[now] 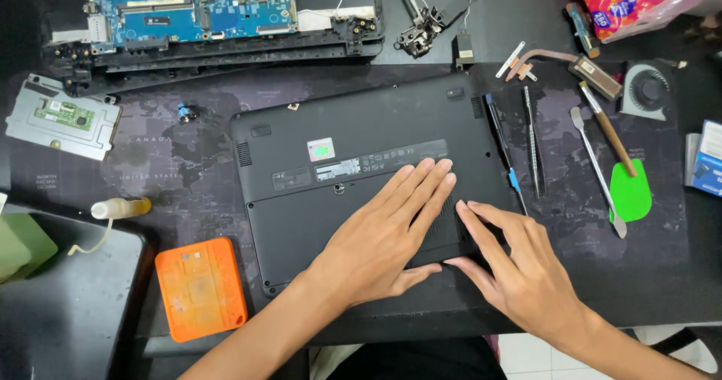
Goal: The person works at a repair bench on a laptop with its bottom cover removed. They reposition the laptop chassis, handle small internal components, and use a screwdriver to unscrew and work on parts inside the open laptop base.
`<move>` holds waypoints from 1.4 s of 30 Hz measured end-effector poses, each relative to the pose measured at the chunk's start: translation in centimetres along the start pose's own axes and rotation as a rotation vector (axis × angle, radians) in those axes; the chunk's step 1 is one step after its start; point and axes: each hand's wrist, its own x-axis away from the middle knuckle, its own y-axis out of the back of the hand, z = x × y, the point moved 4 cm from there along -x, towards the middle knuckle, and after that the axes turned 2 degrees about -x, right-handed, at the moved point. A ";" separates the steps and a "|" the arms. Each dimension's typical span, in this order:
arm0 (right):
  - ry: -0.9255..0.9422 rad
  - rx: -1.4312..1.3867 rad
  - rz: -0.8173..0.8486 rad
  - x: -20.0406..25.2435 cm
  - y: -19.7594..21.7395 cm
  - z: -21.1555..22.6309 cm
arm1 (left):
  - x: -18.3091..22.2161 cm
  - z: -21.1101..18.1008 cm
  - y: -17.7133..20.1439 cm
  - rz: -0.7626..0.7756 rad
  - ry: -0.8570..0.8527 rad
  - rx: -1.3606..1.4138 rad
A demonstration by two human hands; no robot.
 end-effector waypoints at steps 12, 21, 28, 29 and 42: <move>0.060 0.082 0.054 -0.2 -0.8 -1.0 | 0.9 0.3 0.2 -0.006 0.027 0.117; 0.224 0.116 0.012 0.6 -1.3 -0.6 | 0.8 0.7 0.8 -0.020 0.031 0.175; 0.314 0.063 0.070 0.5 -0.8 0.6 | 1.0 1.0 1.3 -0.038 0.017 0.234; 0.305 0.073 0.068 0.5 -0.8 0.8 | 0.9 1.0 1.4 -0.040 0.004 0.237; 0.306 0.157 0.021 0.8 -0.7 1.3 | 1.4 0.6 0.0 -0.043 0.039 -0.063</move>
